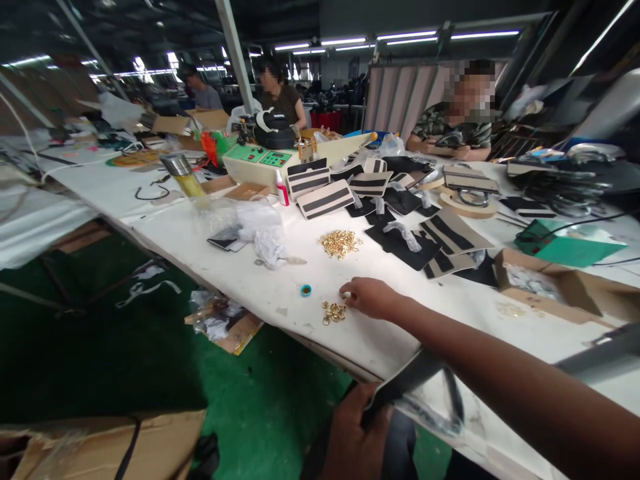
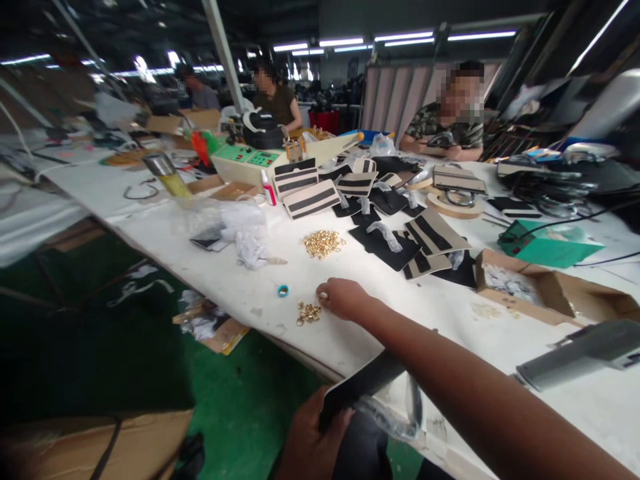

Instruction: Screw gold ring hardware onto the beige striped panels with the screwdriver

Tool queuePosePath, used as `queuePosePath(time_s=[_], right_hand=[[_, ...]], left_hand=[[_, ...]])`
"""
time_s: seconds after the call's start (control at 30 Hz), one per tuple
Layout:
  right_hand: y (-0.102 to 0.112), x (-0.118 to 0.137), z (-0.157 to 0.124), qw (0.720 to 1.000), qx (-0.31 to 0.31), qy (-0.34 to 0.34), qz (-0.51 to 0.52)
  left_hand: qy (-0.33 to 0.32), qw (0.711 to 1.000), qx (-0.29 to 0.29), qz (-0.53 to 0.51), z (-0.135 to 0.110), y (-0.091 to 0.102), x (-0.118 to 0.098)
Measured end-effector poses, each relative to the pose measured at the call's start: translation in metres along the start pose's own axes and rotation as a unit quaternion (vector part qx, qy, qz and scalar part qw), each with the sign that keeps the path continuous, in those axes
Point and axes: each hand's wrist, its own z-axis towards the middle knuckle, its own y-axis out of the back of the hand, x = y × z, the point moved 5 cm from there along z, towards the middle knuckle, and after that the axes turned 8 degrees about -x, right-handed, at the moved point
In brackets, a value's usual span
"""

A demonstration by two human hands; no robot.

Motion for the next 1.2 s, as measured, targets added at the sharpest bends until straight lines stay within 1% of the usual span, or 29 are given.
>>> queuePosePath(time_s=[0.07,0.2,0.33,0.47,0.53,0.63,0.7,0.77,0.83,0.9,0.93,0.97,1.03,1.07,1.1,1.13,1.2], right_hand=[[-0.007,-0.005,0.001,1.0,0.0,0.008,0.0],[-0.007,-0.009,-0.008,1.0,-0.01,0.007,-0.01],[-0.007,-0.008,-0.011,0.999,-0.016,0.0,-0.027],[-0.008,-0.004,-0.01,0.999,-0.014,0.019,-0.041],[-0.007,-0.004,-0.011,0.999,-0.01,0.025,-0.047],[-0.002,-0.007,-0.016,0.999,-0.023,0.01,-0.048],[0.003,-0.013,-0.022,0.999,-0.037,-0.004,-0.039],[0.013,-0.019,-0.03,0.998,-0.055,-0.016,-0.019],[0.031,-0.027,-0.044,0.996,-0.083,-0.026,0.003],[0.058,-0.034,-0.066,0.988,-0.14,-0.04,0.057],[0.074,-0.037,-0.082,0.977,-0.18,-0.049,0.104],[0.09,-0.04,-0.101,0.954,-0.233,-0.059,0.181],[0.114,-0.043,-0.146,0.876,-0.34,-0.078,0.333],[0.12,-0.042,-0.169,0.834,-0.386,-0.091,0.383],[0.12,-0.039,-0.192,0.799,-0.419,-0.108,0.417],[0.115,-0.035,-0.211,0.774,-0.438,-0.125,0.44],[0.094,-0.025,-0.239,0.747,-0.442,-0.151,0.474]], left_hand=[[-0.027,0.999,0.015,0.011,0.001,0.0,-0.004],[-0.078,0.996,0.037,0.007,0.003,-0.003,-0.014],[-0.093,0.995,0.046,0.011,0.003,-0.004,-0.02],[-0.113,0.992,0.058,0.026,-0.001,-0.006,-0.027],[-0.119,0.991,0.059,0.03,-0.004,-0.008,-0.028],[-0.121,0.991,0.057,0.029,-0.006,-0.011,-0.027],[-0.123,0.991,0.052,0.025,-0.006,-0.012,-0.027],[-0.128,0.99,0.044,0.024,-0.006,-0.013,-0.029],[-0.129,0.991,0.031,0.028,-0.005,-0.012,-0.033],[-0.118,0.992,0.015,0.032,-0.002,-0.011,-0.038],[-0.112,0.993,0.008,0.036,0.0,-0.011,-0.041],[-0.106,0.994,0.0,0.04,0.003,-0.011,-0.045],[-0.099,0.994,-0.02,0.05,0.011,-0.012,-0.052],[-0.1,0.993,-0.032,0.05,0.014,-0.013,-0.057],[-0.103,0.993,-0.044,0.047,0.017,-0.015,-0.061],[-0.106,0.992,-0.054,0.04,0.02,-0.017,-0.065],[-0.115,0.991,-0.066,0.024,0.023,-0.023,-0.074]])
